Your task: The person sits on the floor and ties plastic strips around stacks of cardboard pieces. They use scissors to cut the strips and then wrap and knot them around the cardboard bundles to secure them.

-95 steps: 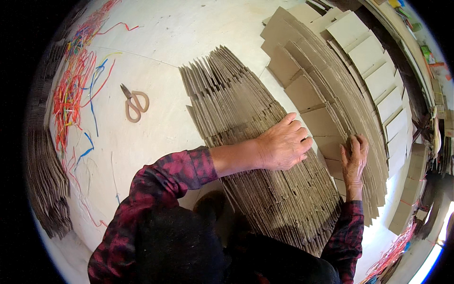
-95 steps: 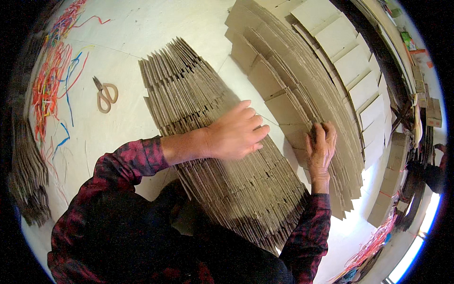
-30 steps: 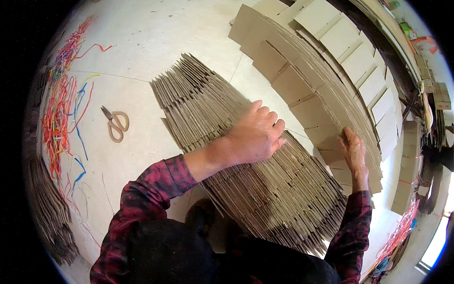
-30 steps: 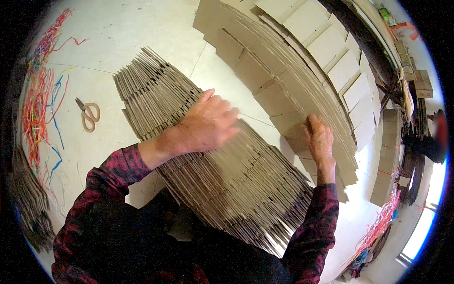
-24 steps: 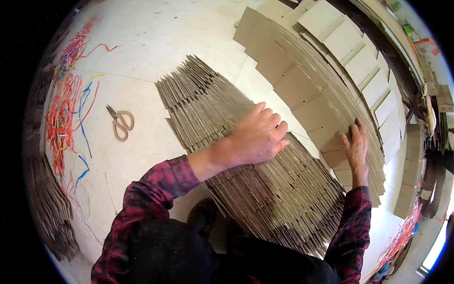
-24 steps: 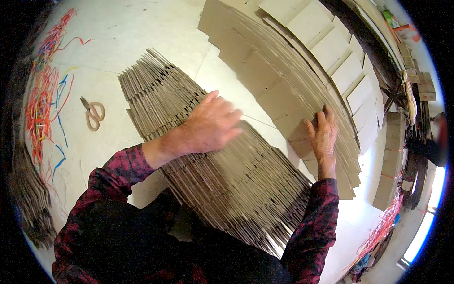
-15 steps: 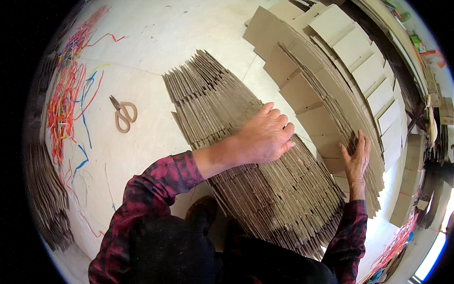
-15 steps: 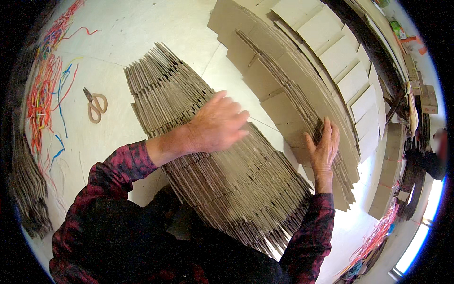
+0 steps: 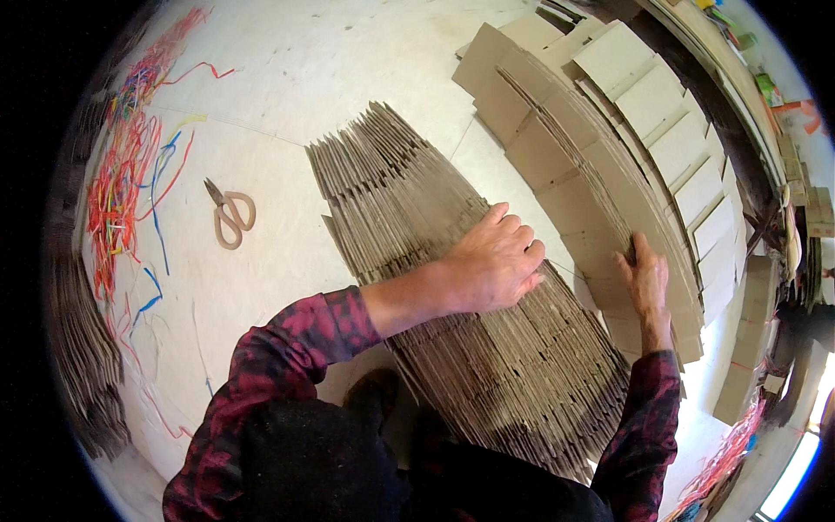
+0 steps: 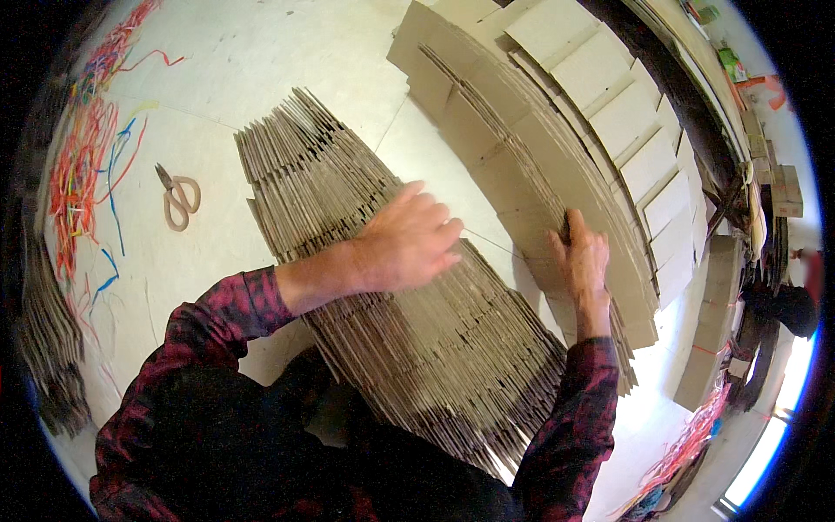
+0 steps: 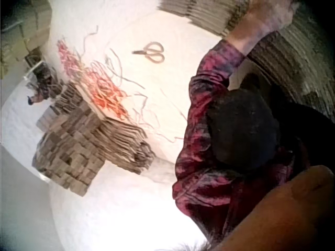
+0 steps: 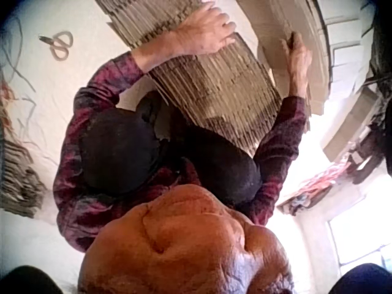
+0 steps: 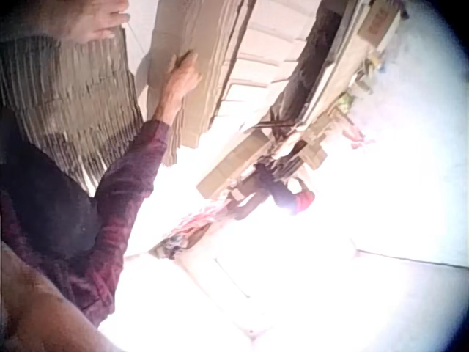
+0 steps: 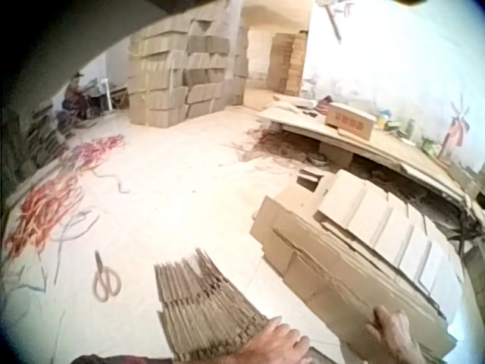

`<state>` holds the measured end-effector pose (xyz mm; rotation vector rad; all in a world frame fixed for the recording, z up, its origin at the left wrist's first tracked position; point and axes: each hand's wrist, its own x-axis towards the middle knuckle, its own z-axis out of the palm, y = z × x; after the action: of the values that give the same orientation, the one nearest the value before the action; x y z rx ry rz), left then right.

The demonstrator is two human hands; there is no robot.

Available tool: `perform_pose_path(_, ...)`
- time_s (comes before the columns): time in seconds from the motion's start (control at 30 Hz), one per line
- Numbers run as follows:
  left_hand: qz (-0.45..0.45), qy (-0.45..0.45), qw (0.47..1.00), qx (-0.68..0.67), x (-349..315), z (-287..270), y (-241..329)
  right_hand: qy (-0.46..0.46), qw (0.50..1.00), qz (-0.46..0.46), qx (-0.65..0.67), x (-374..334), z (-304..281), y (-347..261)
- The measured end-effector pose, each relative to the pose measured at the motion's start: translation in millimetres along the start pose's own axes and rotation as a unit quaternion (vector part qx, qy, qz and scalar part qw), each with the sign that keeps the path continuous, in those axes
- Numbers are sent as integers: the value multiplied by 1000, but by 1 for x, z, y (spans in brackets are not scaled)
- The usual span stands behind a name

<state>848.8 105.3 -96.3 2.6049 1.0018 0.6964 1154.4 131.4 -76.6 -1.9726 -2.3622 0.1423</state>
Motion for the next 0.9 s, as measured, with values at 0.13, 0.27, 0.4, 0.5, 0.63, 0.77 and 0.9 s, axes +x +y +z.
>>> perform_pose_path(0.13,4,22,1000,9,-3,-1,-1,14,998,10,-54,29,2,-7)
perform_pose_path(0.27,8,19,1000,-6,0,-4,0,88,992,-46,-80,32,7,7)
perform_pose_path(0.4,0,27,1000,-3,-3,-5,0,86,993,-57,-61,28,11,3)
perform_pose_path(0.5,6,37,999,-7,-1,-4,0,124,986,-88,-62,17,2,-9)
perform_pose_path(0.63,1,36,999,3,-2,-4,0,101,992,-74,-6,17,5,-12)
perform_pose_path(0.77,8,43,999,2,-2,-4,1,24,1000,-17,-2,21,9,-1)
perform_pose_path(0.9,9,35,999,2,0,-4,1,77,994,-32,64,13,10,-7)
